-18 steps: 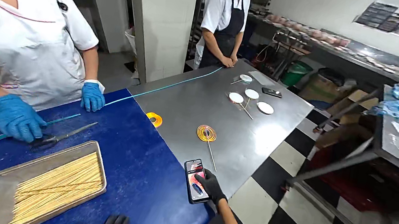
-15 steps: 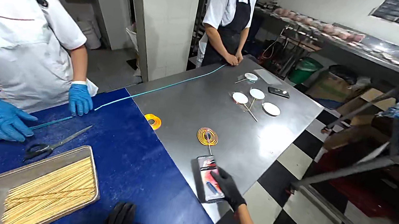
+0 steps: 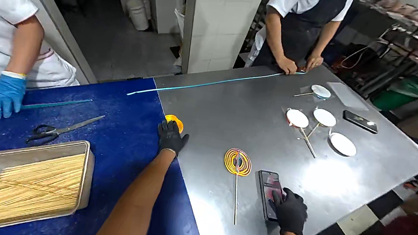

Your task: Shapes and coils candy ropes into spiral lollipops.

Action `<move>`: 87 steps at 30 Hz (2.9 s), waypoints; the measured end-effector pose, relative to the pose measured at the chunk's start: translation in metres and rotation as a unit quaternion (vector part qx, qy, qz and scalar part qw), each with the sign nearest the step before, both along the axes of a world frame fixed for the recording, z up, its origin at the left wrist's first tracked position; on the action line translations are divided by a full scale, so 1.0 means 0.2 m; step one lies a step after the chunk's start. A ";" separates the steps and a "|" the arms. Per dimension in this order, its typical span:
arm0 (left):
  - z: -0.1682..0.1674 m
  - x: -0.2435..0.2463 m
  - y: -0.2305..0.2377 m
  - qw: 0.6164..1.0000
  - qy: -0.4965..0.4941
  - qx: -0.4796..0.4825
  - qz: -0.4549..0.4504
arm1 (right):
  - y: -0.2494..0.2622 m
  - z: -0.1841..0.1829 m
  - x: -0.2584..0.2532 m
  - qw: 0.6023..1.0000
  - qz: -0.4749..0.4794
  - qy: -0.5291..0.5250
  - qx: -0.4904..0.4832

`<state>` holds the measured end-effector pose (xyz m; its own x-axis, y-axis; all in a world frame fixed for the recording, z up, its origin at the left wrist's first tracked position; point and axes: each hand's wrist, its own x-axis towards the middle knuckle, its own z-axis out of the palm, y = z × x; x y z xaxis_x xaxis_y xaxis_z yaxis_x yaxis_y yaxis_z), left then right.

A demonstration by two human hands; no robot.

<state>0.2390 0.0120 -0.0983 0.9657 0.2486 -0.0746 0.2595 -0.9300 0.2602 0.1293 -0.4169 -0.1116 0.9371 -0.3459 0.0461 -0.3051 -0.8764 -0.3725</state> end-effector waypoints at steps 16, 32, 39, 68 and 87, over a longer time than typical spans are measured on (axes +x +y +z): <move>-0.04 -2.14 0.33 0.987 -0.045 -0.071 -0.137 | 1.26 -0.25 -1.14 0.810 0.583 -0.069 0.020; -0.16 -3.02 1.34 0.992 -0.121 0.023 0.037 | 3.25 0.41 -0.75 0.765 0.630 0.120 -0.061; -0.10 -3.14 1.54 0.994 -0.101 0.013 0.031 | 3.41 0.38 -0.77 0.775 0.583 0.177 -0.168; -0.17 -3.01 1.75 0.959 -0.069 -0.045 0.272 | 3.15 -0.04 -2.25 0.846 0.525 0.087 0.023; -0.01 -2.84 1.76 0.944 0.110 -0.065 0.304 | 3.18 -0.04 -1.88 0.734 0.678 -0.036 0.033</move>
